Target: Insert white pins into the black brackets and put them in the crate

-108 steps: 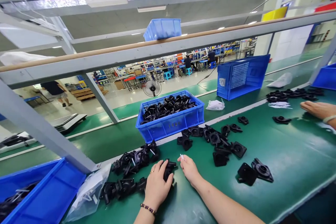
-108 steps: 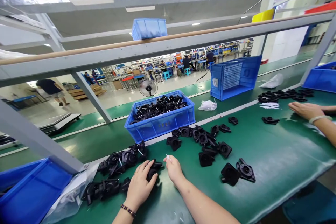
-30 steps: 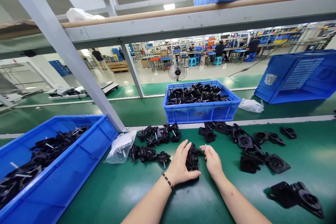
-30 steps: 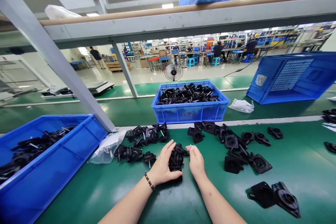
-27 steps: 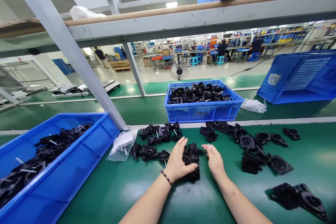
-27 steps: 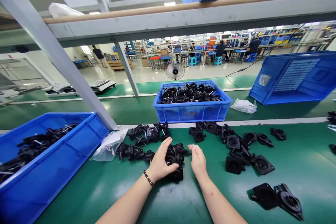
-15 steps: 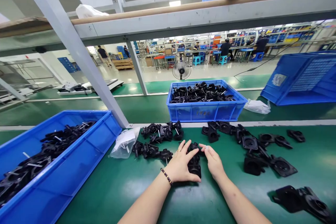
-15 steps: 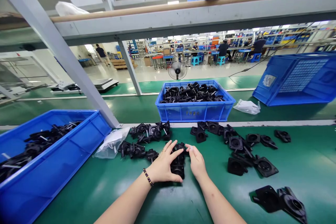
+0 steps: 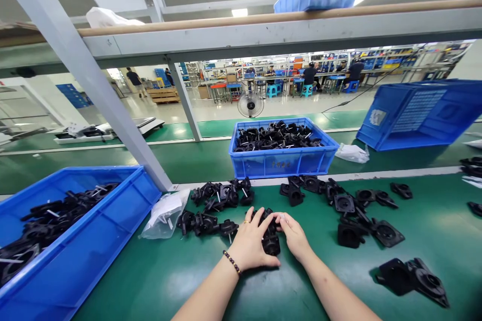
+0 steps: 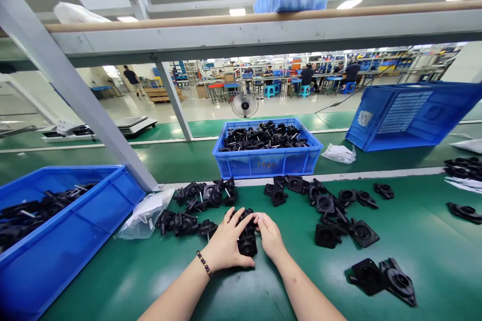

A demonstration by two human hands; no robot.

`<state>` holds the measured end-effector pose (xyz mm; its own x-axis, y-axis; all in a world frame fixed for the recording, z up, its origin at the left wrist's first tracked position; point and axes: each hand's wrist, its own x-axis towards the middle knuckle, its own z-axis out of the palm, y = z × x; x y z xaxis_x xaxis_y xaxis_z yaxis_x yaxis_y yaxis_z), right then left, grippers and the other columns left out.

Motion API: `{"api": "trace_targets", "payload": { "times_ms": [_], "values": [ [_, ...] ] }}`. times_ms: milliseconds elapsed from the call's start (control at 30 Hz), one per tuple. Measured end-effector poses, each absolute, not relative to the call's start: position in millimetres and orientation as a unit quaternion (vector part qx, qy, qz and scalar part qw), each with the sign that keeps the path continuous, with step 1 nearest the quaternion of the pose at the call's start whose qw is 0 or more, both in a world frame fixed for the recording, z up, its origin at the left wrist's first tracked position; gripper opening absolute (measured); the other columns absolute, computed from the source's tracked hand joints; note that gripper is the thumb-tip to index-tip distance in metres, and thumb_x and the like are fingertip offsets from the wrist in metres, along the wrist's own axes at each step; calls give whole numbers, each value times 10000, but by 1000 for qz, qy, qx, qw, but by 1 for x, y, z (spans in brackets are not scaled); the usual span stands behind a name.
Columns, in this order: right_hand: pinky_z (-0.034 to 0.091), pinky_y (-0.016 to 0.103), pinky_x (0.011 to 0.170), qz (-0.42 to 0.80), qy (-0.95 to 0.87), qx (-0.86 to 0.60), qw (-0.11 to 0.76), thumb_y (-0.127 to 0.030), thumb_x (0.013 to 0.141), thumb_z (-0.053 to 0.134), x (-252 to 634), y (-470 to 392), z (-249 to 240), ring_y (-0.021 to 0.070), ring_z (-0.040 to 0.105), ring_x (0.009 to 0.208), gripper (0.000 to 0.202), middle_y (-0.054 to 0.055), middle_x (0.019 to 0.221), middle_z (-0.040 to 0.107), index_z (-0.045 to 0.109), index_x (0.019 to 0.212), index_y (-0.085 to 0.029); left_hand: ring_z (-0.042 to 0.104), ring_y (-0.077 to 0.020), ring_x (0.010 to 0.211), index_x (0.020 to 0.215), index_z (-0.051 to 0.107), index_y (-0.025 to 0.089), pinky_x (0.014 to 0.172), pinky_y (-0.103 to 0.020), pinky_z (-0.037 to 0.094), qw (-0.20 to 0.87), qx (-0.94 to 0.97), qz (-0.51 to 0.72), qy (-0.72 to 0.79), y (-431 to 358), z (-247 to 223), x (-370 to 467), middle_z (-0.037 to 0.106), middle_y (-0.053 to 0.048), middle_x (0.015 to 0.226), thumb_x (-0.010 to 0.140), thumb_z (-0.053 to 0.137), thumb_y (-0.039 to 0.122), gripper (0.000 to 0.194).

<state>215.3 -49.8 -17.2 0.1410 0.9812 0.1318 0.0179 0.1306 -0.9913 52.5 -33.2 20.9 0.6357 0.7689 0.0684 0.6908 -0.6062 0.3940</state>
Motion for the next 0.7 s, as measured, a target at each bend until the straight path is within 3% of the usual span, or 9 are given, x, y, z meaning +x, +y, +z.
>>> {"api": "trace_targets", "payload": {
  "times_ms": [167,333,500,700],
  "values": [
    [503,302,613,452,-484,-492,564,-592,775,470,214,-52,-17,223,570,853,394,74,972,616,512,713,-205,236,-380,1248,1323,315,346,940,-501,383,147,884,140,420,-36,22,56,332,-73,1349,390,776,480,1050],
    [495,298,602,463,-477,-493,561,-585,774,478,212,-54,-14,220,567,837,392,78,976,612,519,704,-202,256,-398,1228,1320,318,339,935,-543,356,147,880,126,433,-37,23,58,286,-94,1385,433,712,611,1008],
    [491,295,592,474,-473,-489,558,-591,753,503,211,-54,-14,222,568,830,398,82,991,613,516,688,-198,267,-390,1211,1317,328,305,944,-517,355,145,873,131,446,-40,24,59,297,-91,1375,475,714,483,944],
    [499,294,581,481,-468,-489,558,-583,758,499,212,-54,-15,233,558,860,389,84,1008,605,541,711,-200,352,-344,1128,1286,385,281,923,-464,396,159,870,151,442,-46,28,62,376,-99,1253,452,725,440,914]
  ]
}}
